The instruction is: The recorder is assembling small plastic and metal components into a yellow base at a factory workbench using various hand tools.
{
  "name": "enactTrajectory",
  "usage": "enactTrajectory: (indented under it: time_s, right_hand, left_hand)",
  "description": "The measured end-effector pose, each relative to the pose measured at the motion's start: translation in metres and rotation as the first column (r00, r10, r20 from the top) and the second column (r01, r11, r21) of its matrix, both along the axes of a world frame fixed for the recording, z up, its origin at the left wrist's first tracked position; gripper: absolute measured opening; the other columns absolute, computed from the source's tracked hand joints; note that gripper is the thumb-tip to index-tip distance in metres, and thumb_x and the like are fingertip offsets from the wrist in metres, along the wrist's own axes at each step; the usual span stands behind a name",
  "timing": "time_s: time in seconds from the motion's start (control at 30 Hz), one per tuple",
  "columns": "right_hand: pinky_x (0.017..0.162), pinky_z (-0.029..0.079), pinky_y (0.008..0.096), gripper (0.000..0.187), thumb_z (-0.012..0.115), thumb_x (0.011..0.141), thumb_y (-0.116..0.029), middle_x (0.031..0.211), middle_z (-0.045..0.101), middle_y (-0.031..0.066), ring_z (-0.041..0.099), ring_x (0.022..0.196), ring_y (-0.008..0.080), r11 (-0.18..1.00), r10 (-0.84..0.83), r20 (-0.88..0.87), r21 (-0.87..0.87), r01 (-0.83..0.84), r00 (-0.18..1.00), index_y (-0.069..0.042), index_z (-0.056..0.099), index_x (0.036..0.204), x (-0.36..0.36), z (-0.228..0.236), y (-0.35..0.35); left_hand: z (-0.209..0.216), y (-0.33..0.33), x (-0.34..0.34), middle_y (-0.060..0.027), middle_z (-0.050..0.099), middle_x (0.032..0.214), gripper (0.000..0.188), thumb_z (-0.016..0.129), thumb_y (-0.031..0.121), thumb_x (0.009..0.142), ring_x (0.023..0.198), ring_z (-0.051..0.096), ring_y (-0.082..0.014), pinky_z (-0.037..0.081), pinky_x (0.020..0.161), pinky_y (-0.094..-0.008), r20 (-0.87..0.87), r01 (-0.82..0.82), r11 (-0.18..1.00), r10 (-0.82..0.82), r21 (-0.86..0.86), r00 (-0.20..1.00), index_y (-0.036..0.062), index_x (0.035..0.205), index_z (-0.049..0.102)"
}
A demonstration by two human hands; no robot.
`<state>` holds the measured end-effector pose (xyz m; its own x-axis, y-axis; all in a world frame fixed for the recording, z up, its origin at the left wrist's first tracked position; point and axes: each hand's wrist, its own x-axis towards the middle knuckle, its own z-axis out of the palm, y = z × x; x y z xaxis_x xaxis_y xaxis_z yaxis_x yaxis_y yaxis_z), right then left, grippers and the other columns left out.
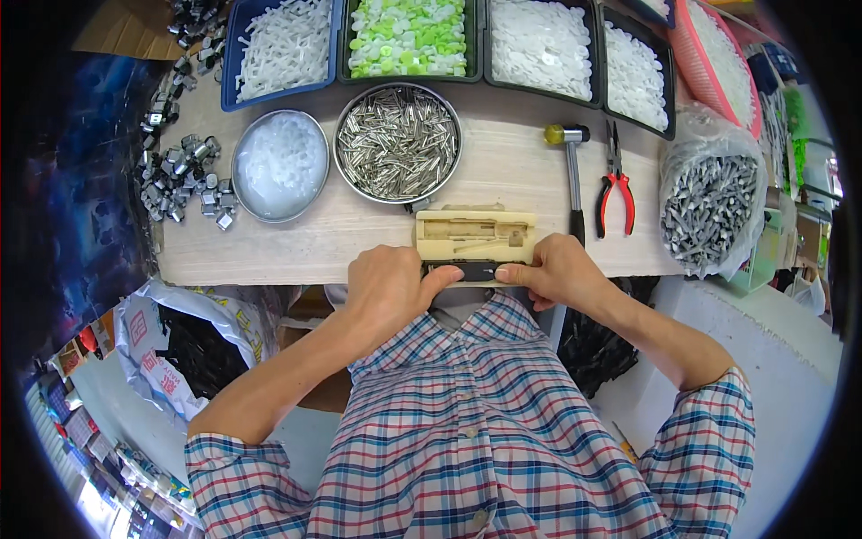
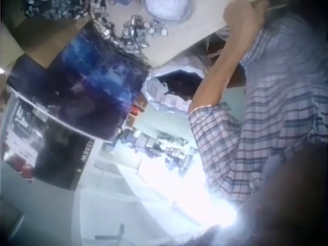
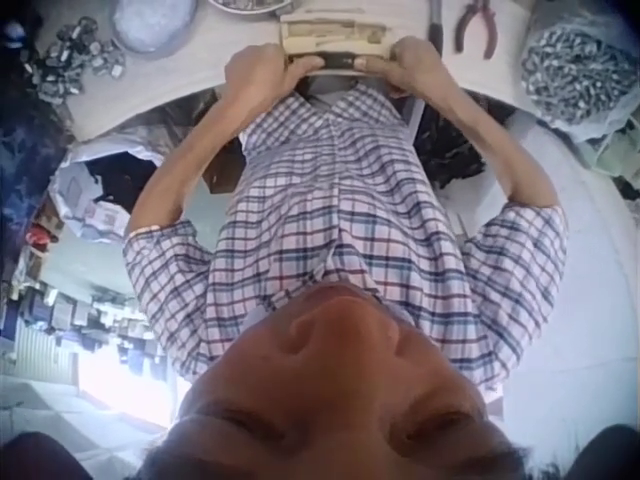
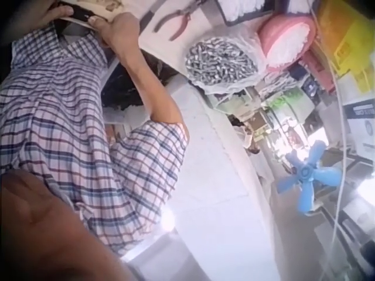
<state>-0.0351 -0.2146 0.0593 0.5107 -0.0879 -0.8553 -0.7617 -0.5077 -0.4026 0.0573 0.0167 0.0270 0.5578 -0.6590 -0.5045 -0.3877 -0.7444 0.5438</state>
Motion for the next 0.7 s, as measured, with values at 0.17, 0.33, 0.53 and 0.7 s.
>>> enactTrajectory:
  time_s: [0.17, 0.33, 0.53, 0.7]
  right_hand:
    - [0.049, 0.056, 0.0279, 0.056, 0.080, 0.087, -0.044, 0.060, 0.064, 0.0102, 0.066, 0.051, 0.0162, 0.998, -0.016, 0.043, 0.067, 0.013, 0.999, 0.011, 0.071, 0.082, 0.003, -0.003, -0.011]
    - [0.049, 0.057, 0.0286, 0.056, 0.079, 0.087, -0.045, 0.060, 0.064, 0.0105, 0.066, 0.052, 0.0168, 0.997, 0.036, 0.023, 0.074, -0.038, 0.999, 0.011, 0.072, 0.085, 0.000, -0.011, -0.014]
    - [0.049, 0.057, 0.0285, 0.056, 0.079, 0.088, -0.044, 0.059, 0.063, 0.0099, 0.066, 0.051, 0.0164, 0.996, 0.029, 0.029, 0.085, -0.031, 0.999, 0.012, 0.071, 0.083, -0.003, -0.004, -0.004]
    - [0.049, 0.056, 0.0291, 0.058, 0.079, 0.087, -0.044, 0.057, 0.063, 0.0104, 0.066, 0.050, 0.0171, 0.996, 0.026, 0.190, -0.084, -0.010, 0.981, 0.011, 0.069, 0.075, -0.015, -0.004, 0.005]
  left_hand:
    - [0.006, -0.002, 0.010, -0.0239, 0.065, 0.062, 0.068, 0.072, 0.059, 0.084, 0.059, 0.067, -0.0409, 0.053, 0.057, -0.0481, -0.139, -0.058, 0.998, 0.059, 0.011, 0.988, -0.0072, 0.071, 0.072]
    - [0.006, -0.014, 0.016, -0.0189, 0.066, 0.059, 0.071, 0.071, 0.067, 0.078, 0.058, 0.068, -0.0356, 0.054, 0.061, -0.0446, -0.087, 0.010, 0.989, 0.003, 0.146, 0.996, -0.0036, 0.070, 0.072]
    - [0.024, -0.019, 0.016, -0.0214, 0.070, 0.072, 0.074, 0.069, 0.069, 0.080, 0.070, 0.071, -0.0373, 0.056, 0.066, -0.0457, -0.169, 0.065, 0.971, -0.026, 0.229, 0.985, -0.0052, 0.081, 0.074]
    - [0.020, -0.014, 0.005, -0.0193, 0.072, 0.074, 0.073, 0.067, 0.066, 0.083, 0.071, 0.071, -0.0375, 0.056, 0.065, -0.0459, -0.010, 0.063, 0.980, -0.062, 0.186, 0.998, -0.0058, 0.085, 0.074]
